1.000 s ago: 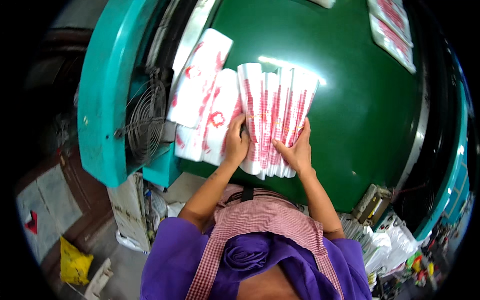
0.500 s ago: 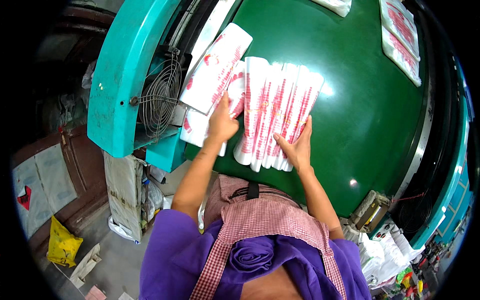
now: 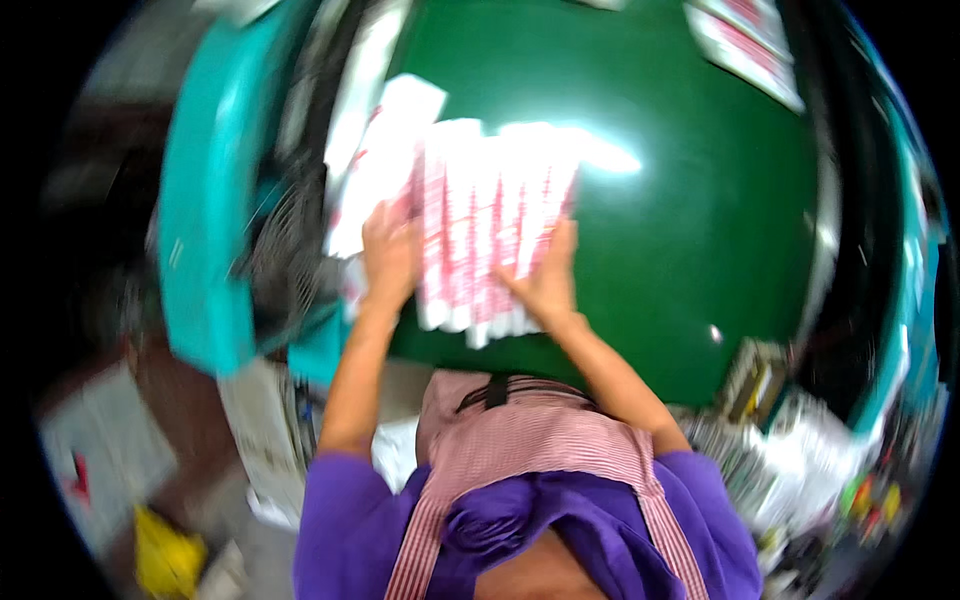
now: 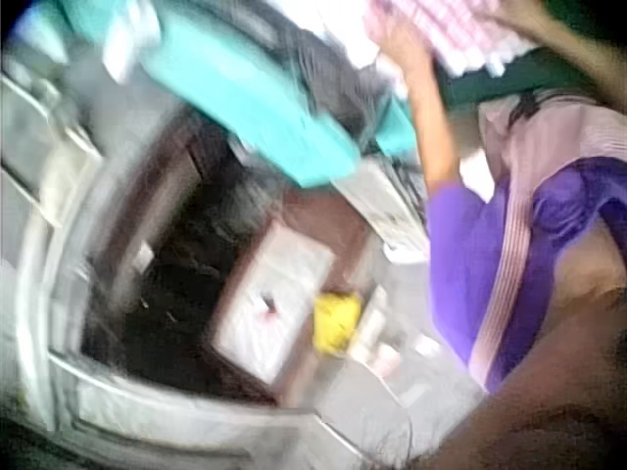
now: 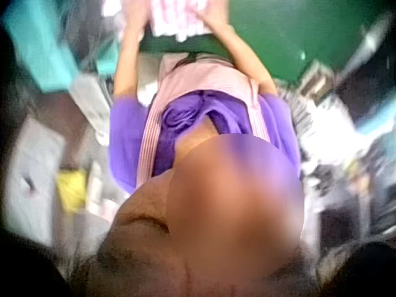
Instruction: The person operates a machine to produce plastic bags, then manually folds the printed bags into compact bundles. They stack the folded bundles on a green table and place them into a large white sack for storage.
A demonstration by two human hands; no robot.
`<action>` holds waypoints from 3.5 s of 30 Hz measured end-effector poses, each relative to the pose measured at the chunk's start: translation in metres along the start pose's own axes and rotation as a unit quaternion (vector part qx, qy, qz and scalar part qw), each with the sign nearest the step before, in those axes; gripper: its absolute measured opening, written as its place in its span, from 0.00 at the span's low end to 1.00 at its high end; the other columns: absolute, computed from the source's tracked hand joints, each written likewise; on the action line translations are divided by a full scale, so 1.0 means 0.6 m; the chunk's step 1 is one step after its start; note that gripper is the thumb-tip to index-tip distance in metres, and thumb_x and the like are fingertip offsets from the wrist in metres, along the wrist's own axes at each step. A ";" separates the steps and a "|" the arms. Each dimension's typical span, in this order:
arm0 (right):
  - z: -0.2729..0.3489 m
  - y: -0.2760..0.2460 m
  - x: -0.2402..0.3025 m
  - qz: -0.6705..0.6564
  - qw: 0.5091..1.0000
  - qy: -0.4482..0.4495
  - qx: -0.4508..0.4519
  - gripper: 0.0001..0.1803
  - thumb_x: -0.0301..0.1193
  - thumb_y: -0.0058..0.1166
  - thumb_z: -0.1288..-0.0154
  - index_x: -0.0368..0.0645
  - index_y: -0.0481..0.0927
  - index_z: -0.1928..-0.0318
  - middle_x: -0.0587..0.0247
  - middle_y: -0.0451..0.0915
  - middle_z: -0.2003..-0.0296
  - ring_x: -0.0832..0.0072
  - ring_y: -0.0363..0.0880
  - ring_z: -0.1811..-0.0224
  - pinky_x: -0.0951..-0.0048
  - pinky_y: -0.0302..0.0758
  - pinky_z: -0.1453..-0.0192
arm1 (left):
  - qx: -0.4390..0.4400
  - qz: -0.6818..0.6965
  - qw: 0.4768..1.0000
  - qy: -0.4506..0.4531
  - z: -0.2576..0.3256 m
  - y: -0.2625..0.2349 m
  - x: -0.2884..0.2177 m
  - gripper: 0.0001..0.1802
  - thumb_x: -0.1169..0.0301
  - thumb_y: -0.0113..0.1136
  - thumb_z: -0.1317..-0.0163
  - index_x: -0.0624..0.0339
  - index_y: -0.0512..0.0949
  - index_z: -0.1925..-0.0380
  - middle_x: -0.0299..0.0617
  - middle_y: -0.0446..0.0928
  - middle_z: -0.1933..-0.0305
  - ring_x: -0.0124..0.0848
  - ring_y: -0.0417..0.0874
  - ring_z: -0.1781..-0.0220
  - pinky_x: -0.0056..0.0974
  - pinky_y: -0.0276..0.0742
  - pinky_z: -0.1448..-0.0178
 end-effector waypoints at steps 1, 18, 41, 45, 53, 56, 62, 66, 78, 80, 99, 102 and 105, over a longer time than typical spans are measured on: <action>0.004 -0.009 -0.021 -0.052 0.996 0.015 -0.070 0.54 0.43 0.72 0.60 0.34 0.52 0.39 0.46 0.58 0.48 0.52 0.58 0.42 0.54 0.55 0.33 | 0.206 0.039 0.975 -0.075 -0.010 0.000 -0.002 0.24 0.62 0.55 0.43 0.54 0.74 0.45 0.53 0.72 0.45 0.51 0.63 0.35 0.56 0.48 0.29; 0.052 -0.002 -0.056 -0.125 0.983 0.132 0.039 0.67 0.44 0.71 0.61 0.45 0.35 0.29 0.36 0.34 0.31 0.40 0.47 0.31 0.44 0.62 0.36 | 0.092 -0.175 0.968 -0.155 0.039 -0.001 0.059 0.51 0.60 0.60 0.47 0.60 0.41 0.30 0.66 0.63 0.39 0.58 0.66 0.38 0.52 0.67 0.39; 0.032 0.006 -0.014 -0.082 0.993 0.054 0.062 0.63 0.39 0.71 0.55 0.33 0.35 0.32 0.36 0.43 0.33 0.46 0.48 0.31 0.57 0.54 0.29 | 0.137 -0.009 0.935 -0.328 0.163 -0.002 -0.013 0.56 0.68 0.67 0.51 0.51 0.38 0.29 0.69 0.37 0.29 0.72 0.43 0.31 0.65 0.57 0.36; 0.030 0.005 -0.016 -0.067 0.995 0.052 0.058 0.63 0.39 0.71 0.56 0.33 0.36 0.31 0.36 0.44 0.34 0.46 0.48 0.31 0.56 0.54 0.29 | 0.196 0.132 0.898 -0.370 0.133 0.012 0.005 0.57 0.64 0.65 0.48 0.54 0.33 0.30 0.71 0.31 0.30 0.73 0.37 0.30 0.74 0.52 0.39; 0.026 0.005 -0.032 -0.090 0.992 0.058 0.070 0.65 0.40 0.72 0.57 0.34 0.35 0.31 0.38 0.46 0.34 0.50 0.52 0.32 0.58 0.55 0.30 | 0.093 0.201 0.911 -0.348 0.101 -0.004 0.063 0.62 0.69 0.71 0.62 0.60 0.38 0.30 0.64 0.56 0.34 0.60 0.62 0.35 0.52 0.65 0.36; 0.042 0.014 -0.063 -0.190 0.973 0.088 0.092 0.67 0.40 0.72 0.57 0.33 0.33 0.31 0.39 0.47 0.34 0.53 0.53 0.32 0.59 0.55 0.30 | 0.096 0.567 0.713 -0.401 0.109 0.005 0.081 0.60 0.75 0.67 0.64 0.58 0.42 0.30 0.50 0.65 0.37 0.39 0.70 0.38 0.42 0.68 0.37; 0.047 0.052 -0.046 -0.226 0.969 0.071 0.067 0.70 0.44 0.72 0.58 0.32 0.29 0.32 0.39 0.46 0.34 0.49 0.50 0.32 0.57 0.52 0.29 | 0.090 0.563 0.761 -0.309 0.034 0.037 0.041 0.55 0.72 0.71 0.59 0.62 0.48 0.32 0.46 0.66 0.40 0.33 0.69 0.40 0.39 0.64 0.35; -0.052 0.054 -0.004 -0.108 0.994 0.024 0.025 0.68 0.44 0.70 0.56 0.28 0.31 0.32 0.31 0.42 0.35 0.43 0.45 0.31 0.52 0.47 0.28 | 0.132 0.438 0.821 -0.342 -0.094 0.024 0.095 0.49 0.62 0.73 0.54 0.65 0.56 0.35 0.53 0.69 0.40 0.42 0.74 0.44 0.41 0.68 0.39; -0.312 -0.054 -0.117 0.298 0.916 -0.254 0.089 0.37 0.37 0.61 0.46 0.46 0.63 0.35 0.52 0.61 0.36 0.53 0.56 0.32 0.44 0.53 0.33 | -0.061 0.123 0.975 0.174 -0.108 0.075 -0.181 0.18 0.58 0.60 0.46 0.38 0.78 0.53 0.32 0.70 0.39 0.38 0.61 0.31 0.57 0.44 0.29; -0.409 -0.088 -0.126 0.350 0.908 -0.232 -0.009 0.44 0.41 0.63 0.49 0.44 0.59 0.34 0.48 0.56 0.33 0.50 0.51 0.30 0.42 0.49 0.32 | -0.082 0.158 0.968 0.177 -0.099 0.094 -0.172 0.16 0.58 0.59 0.45 0.36 0.78 0.54 0.30 0.70 0.40 0.37 0.62 0.32 0.55 0.43 0.28; -0.735 -0.153 -0.201 0.417 0.877 -0.226 0.075 0.26 0.35 0.54 0.50 0.48 0.73 0.46 0.47 0.80 0.59 0.52 0.77 0.54 0.54 0.72 0.50 | -0.149 0.183 0.958 0.160 -0.090 0.124 -0.168 0.14 0.57 0.59 0.45 0.34 0.78 0.57 0.21 0.72 0.43 0.31 0.61 0.34 0.47 0.45 0.28; -0.462 -0.225 -0.366 0.242 0.929 -0.041 0.278 0.34 0.41 0.61 0.55 0.49 0.74 0.43 0.51 0.75 0.47 0.53 0.70 0.44 0.58 0.64 0.38 | -0.145 0.179 0.959 0.168 -0.087 0.126 -0.168 0.15 0.60 0.62 0.46 0.33 0.78 0.56 0.25 0.70 0.41 0.37 0.60 0.34 0.49 0.47 0.30; -0.113 -0.202 -0.378 0.092 0.930 0.097 0.343 0.39 0.39 0.62 0.52 0.47 0.68 0.37 0.52 0.69 0.40 0.59 0.62 0.35 0.60 0.50 0.28 | -0.166 0.173 0.956 0.169 -0.088 0.130 -0.169 0.15 0.62 0.63 0.46 0.33 0.77 0.57 0.27 0.70 0.40 0.38 0.61 0.33 0.49 0.47 0.30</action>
Point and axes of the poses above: each hand's wrist, its own z-axis away from the middle knuckle, its own y-axis out of the palm, x = y × z, the point moved 7 cm from there along -z, towards the middle knuckle
